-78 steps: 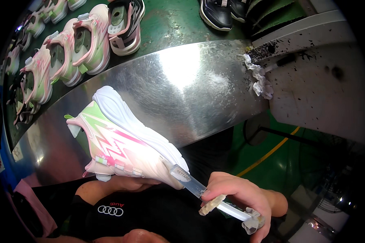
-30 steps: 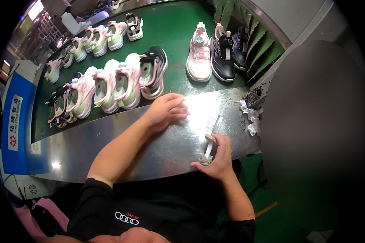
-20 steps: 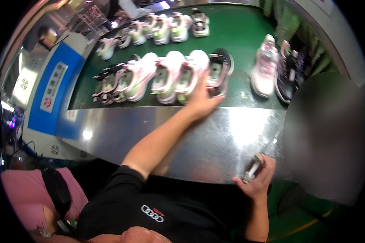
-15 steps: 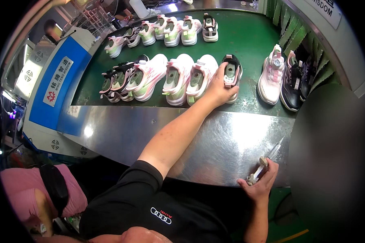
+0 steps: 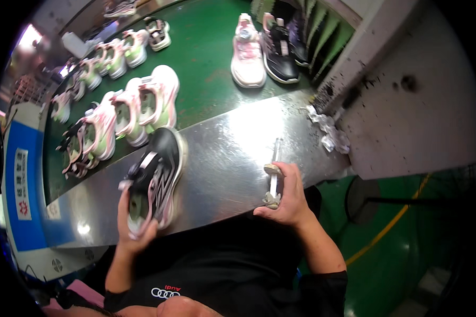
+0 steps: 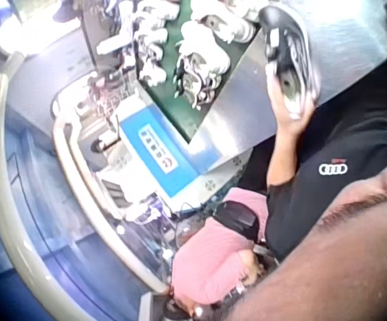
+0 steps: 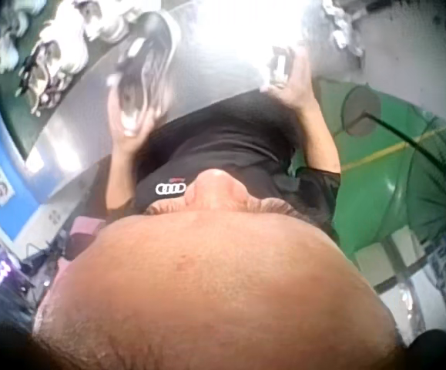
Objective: The person picks up shoes from a conveyor belt one by one, applies adhesive along the soles using a syringe, and places them back onto the conveyor belt.
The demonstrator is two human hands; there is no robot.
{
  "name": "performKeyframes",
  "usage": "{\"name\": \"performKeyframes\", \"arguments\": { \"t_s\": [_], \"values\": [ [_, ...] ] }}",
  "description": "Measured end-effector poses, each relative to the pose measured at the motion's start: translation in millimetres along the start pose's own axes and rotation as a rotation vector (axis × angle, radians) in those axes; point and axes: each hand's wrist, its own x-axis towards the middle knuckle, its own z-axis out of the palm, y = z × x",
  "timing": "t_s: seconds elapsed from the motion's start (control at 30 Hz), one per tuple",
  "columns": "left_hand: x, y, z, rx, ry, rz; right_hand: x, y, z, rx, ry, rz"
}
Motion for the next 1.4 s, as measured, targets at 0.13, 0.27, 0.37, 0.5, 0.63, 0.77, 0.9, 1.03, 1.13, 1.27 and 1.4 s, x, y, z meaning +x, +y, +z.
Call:
{"name": "performKeyframes", "arguments": {
  "t_s": [0.13, 0.27, 0.37, 0.5, 0.63, 0.77, 0.9, 1.03, 1.13, 1.27, 1.4],
  "values": [
    [-36, 12, 4, 0.021, -0.016, -0.148, -12, -21, -10, 0.141, -0.064, 0.149],
    [20, -42, -31, -0.620, 0.000, -0.358, -24, -24, -14, 0.324, -0.009, 0.268],
    [85, -50, -29, -0.542, 0.026, -0.579, -23, -32, -14, 0.457, 0.050, 0.342],
    [128, -81, -42, -0.255, -0.191, -0.624, -21, -42, -18, 0.336, -0.049, 0.340],
    [132, -77, -33, 0.063, -0.248, -0.537, -26, -54, -19, 0.330, -0.069, 0.284],
    [125, -89, -10, -0.009, -0.233, -0.370, -18, -74, -23, 0.508, -0.140, 0.361],
    [118, -30, 13, -0.676, -0.131, -0.463, -11, -83, -24, 0.639, -0.032, 0.405],
    [105, 6, -3, -1.073, -0.035, -0.241, 18, -105, -12, 0.743, 0.012, 0.402],
    [89, -9, -13, -1.192, -0.042, -0.187, 43, -123, -4, 1.035, -0.123, 0.235],
    [77, -16, -18, -1.126, -0.013, -0.147, 71, -152, 10, 1.233, -0.253, 0.136],
    [73, -15, -16, -1.137, -0.087, -0.091, 87, -171, 19, 1.380, -0.406, 0.070]
  ]
}}
